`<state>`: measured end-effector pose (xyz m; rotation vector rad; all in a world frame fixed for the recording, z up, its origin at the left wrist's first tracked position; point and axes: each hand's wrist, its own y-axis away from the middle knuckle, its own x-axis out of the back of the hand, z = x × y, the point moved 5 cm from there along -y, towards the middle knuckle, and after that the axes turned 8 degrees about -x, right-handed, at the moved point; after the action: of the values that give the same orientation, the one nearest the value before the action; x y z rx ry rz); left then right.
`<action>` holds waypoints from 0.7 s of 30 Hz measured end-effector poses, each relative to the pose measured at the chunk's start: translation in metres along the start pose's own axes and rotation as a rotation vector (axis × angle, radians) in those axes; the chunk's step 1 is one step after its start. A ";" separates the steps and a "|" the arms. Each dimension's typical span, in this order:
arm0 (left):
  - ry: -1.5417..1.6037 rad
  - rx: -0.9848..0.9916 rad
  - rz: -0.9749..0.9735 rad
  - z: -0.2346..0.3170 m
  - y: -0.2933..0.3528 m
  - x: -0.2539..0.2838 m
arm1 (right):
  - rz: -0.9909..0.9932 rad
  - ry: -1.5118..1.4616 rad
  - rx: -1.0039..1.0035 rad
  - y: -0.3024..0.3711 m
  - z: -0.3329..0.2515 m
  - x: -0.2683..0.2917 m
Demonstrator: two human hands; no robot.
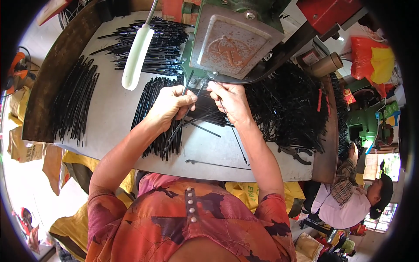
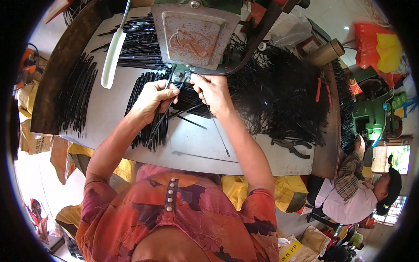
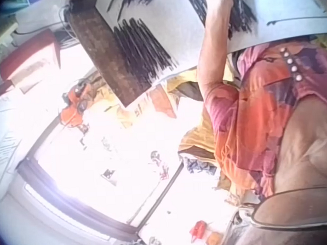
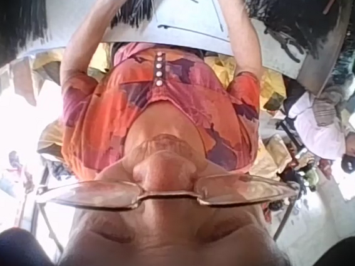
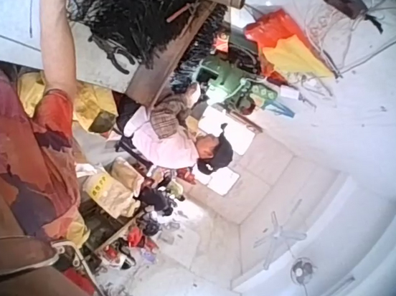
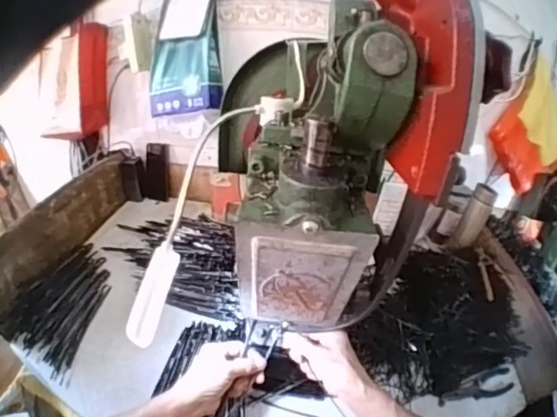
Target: The person repeatedly takes black plastic pieces and thin metal rods, aligns them together under a press machine to join them, and places the assembled components on the table.
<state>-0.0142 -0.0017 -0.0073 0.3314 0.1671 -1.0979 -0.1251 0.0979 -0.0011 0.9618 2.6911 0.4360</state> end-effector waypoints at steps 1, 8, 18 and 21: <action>0.004 0.008 0.009 0.000 0.000 0.000 | -0.006 -0.035 -0.039 0.000 0.001 0.000; -0.033 0.043 -0.031 0.002 0.007 0.004 | -0.060 -0.062 -0.129 0.016 0.004 -0.004; 0.053 -0.056 0.014 -0.004 0.001 -0.009 | -0.016 -0.145 0.009 0.012 0.002 -0.013; 0.081 -0.076 0.035 -0.007 -0.002 -0.010 | -0.017 -0.119 0.033 0.009 0.003 -0.013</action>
<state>-0.0201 0.0088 -0.0109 0.3101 0.2730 -1.0418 -0.1091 0.0965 0.0010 0.9414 2.6054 0.3215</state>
